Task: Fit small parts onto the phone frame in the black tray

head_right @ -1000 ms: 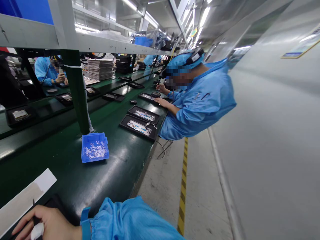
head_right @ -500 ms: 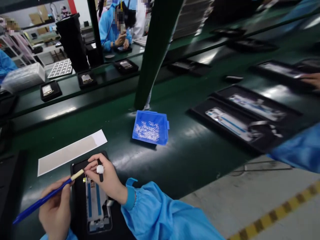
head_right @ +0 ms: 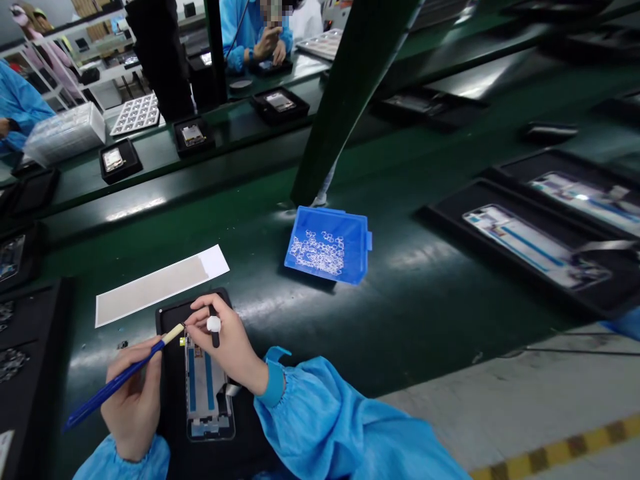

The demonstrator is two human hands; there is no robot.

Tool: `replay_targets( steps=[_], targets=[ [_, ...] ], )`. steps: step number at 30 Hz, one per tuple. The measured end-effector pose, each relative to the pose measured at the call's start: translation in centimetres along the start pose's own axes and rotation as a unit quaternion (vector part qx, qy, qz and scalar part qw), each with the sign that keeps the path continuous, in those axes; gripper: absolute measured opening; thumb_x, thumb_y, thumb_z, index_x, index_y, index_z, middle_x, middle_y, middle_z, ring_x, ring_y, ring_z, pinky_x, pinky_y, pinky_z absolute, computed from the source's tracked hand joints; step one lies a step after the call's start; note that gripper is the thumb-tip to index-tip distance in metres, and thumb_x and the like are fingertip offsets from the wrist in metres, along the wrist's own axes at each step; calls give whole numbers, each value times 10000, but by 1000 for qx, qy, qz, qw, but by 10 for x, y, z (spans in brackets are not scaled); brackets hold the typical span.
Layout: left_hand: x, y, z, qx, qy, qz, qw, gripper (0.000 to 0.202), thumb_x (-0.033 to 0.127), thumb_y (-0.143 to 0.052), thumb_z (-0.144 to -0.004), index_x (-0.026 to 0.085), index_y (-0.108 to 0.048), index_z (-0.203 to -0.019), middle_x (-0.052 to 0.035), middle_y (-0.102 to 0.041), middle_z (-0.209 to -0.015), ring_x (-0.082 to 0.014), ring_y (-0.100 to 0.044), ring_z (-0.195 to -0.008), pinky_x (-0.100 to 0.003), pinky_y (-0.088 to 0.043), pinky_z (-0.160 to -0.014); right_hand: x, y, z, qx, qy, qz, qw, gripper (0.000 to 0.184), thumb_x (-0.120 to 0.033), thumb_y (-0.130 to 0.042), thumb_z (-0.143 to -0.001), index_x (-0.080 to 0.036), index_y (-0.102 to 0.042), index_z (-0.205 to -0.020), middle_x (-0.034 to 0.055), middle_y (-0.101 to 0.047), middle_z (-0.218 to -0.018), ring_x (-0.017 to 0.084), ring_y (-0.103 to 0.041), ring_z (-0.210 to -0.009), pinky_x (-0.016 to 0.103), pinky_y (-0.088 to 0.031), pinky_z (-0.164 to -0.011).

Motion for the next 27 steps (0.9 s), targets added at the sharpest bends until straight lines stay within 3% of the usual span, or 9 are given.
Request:
replay_targets(
  steps=[3, 6, 10, 14, 18, 20, 23, 25, 27],
  targets=[
    [5, -1, -2, -15, -36, -2, 999, 203, 45, -656, -831, 203, -625, -954, -27, -717, -948, -171, -705, -925, -289, -584, -826, 1, -1, 0, 9, 22, 9, 1000, 273, -288, -664, -833, -210, -496, -1033, 18, -663, -863, 149, -641, -767, 288, -515, -695],
    [6, -1, 0, -9, -5, 12, 1000, 170, 69, -652, -846, 201, -617, -947, -28, -716, -945, -165, -706, -931, -279, -589, -831, -1, 0, 1, 7, 41, 19, 999, 258, -247, -645, -829, -210, -482, -1026, 7, -640, -833, 132, -603, -710, 270, -487, -653],
    [-1, 0, 1, 24, 129, 76, 989, 94, 198, -677, -869, 195, -591, -905, -29, -715, -922, -168, -718, -884, -273, -613, -782, -8, 0, 4, -10, 57, 13, 998, 225, -210, -615, -835, -212, -468, -1005, -3, -604, -834, 114, -565, -688, 255, -467, -641],
    [-6, -3, -4, 34, 279, 209, 937, 251, 345, -762, -811, 194, -598, -928, -24, -721, -912, -167, -724, -857, -267, -625, -765, -15, 0, 7, -18, 62, 15, 998, 218, -218, -605, -844, -216, -458, -1005, -2, -602, -837, 112, -558, -677, 254, -473, -640],
    [-6, -7, -10, 42, 359, 277, 890, 388, 412, -849, -697, 197, -615, -918, -15, -737, -874, -158, -731, -786, -243, -628, -745, -31, 34, 2, 70, 117, 111, 984, 180, -252, -591, -863, -226, -462, -986, 4, -612, -822, 136, -597, -715, 265, -479, -647],
    [-7, -5, -12, 57, 371, 277, 885, 420, 425, -875, -653, 195, -623, -898, -7, -740, -850, -155, -733, -758, -230, -627, -743, -46, 73, -6, 185, 177, 211, 943, 185, -265, -595, -855, -230, -476, -992, 8, -617, -837, 155, -614, -744, 289, -487, -686],
    [-11, -4, -13, 66, 366, 260, 891, 436, 446, -887, -622, 188, -632, -863, -8, -740, -823, -162, -738, -745, -216, -627, -732, -72, 142, -16, 356, 190, 411, 817, 161, -261, -544, -873, -218, -522, -1027, 34, -640, -852, 204, -625, -773, 344, -473, -726],
    [-12, -3, -13, 60, 352, 248, 901, 433, 462, -880, -624, 184, -631, -844, -15, -739, -817, -172, -739, -755, -222, -630, -729, -86, 178, -22, 354, 136, 555, 740, 148, -196, -520, -850, -204, -572, -988, 56, -650, -805, 247, -614, -774, 366, -450, -709],
    [-12, -3, -12, 56, 333, 223, 915, 412, 467, -862, -648, 183, -628, -834, -19, -735, -825, -179, -740, -775, -231, -634, -730, -92, 196, -25, 321, 106, 614, 713, 245, -92, -520, -765, -194, -611, -968, 84, -672, -828, 285, -609, -832, 386, -434, -728]
  ],
)
Point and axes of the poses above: each hand's wrist, its own z-axis away from the middle knuckle, its own y-axis out of the back of the hand, x = y × z, the point moved 1 cm from there along -z, towards the middle knuckle
